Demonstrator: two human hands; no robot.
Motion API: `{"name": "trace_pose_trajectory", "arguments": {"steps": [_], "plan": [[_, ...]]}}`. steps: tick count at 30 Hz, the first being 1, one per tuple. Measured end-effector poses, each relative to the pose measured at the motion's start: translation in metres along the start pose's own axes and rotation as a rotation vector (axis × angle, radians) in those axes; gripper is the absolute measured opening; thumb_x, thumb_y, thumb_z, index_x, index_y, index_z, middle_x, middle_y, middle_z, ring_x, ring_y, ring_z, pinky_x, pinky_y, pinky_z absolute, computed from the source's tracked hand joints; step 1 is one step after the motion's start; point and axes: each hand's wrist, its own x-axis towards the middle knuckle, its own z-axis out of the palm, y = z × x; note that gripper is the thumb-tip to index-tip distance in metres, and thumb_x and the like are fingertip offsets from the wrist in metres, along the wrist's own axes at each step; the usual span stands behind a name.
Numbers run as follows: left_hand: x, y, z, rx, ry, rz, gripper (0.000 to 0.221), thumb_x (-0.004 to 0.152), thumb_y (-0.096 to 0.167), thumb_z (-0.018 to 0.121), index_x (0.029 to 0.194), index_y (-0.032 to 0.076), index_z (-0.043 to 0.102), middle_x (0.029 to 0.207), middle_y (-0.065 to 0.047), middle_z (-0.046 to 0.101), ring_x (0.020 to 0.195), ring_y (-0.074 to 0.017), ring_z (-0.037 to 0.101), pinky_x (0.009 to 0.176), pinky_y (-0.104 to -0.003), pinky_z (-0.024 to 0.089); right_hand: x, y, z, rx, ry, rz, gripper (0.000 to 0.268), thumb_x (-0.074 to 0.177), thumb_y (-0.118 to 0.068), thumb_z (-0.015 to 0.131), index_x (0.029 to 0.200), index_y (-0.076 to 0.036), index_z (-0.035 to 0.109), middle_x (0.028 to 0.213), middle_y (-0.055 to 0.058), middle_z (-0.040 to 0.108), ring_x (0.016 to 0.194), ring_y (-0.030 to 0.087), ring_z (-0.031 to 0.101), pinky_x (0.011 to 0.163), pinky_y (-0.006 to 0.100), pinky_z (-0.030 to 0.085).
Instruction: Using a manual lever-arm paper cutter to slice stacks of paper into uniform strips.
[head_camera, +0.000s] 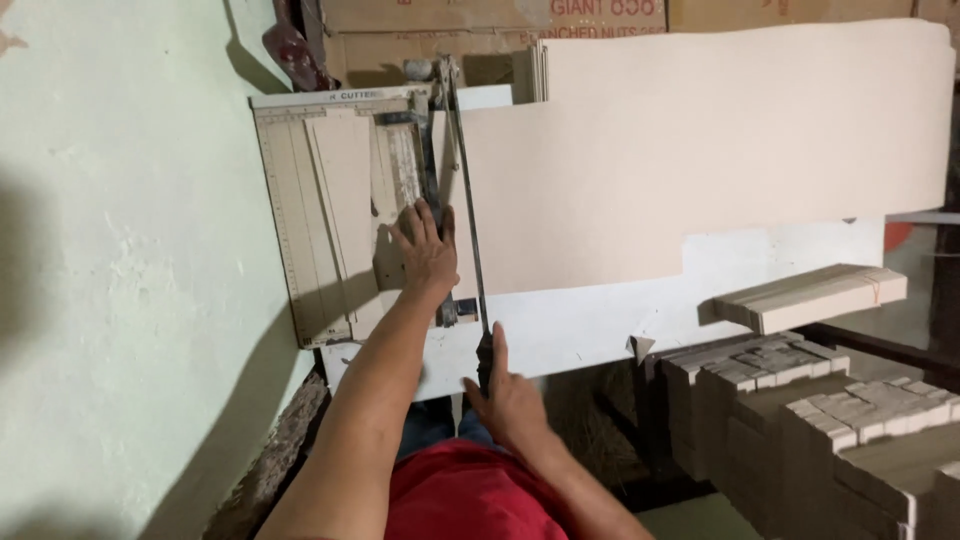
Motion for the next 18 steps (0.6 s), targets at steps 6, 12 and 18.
{"name": "trace_pose_trajectory", "arguments": {"steps": [6,12,18], "plan": [[0.006,-0.006,0.014,-0.135,0.035,0.062,0.123,0.076,0.023,0.086,0.165,0.014,0.002,0.164,-0.035,-0.008,0.152,-0.0511,-0.006,0.113,-0.080,0.004,0.075,0.048,0.089,0.043,0.347,-0.177,0.081,0.097,-0.017,0.046,0.166,-0.009,0.003,0.093,0.028,0.073,0.082,0.047,0.075,0.070,0.058,0.059],[0.006,-0.003,0.020,-0.044,0.065,0.047,0.124,0.078,0.040,0.087,0.165,0.013,0.003,0.166,-0.031,-0.004,0.153,-0.0491,-0.001,0.115,-0.076,0.012,0.002,0.019,0.025,0.195,0.224,-0.194,0.083,0.099,-0.026,0.052,0.165,-0.018,0.003,0.102,0.031,0.074,0.087,0.052,0.073,0.071,0.061,0.057],[0.010,-0.001,0.023,-0.060,0.070,0.008,0.125,0.075,0.039,0.087,0.166,0.018,0.003,0.167,-0.028,-0.003,0.154,-0.0472,-0.001,0.115,-0.076,0.011,0.095,0.068,0.098,0.002,0.255,-0.166,0.084,0.099,-0.020,0.049,0.166,-0.013,-0.002,0.100,0.025,0.075,0.087,0.045,0.076,0.073,0.055,0.059]]}}
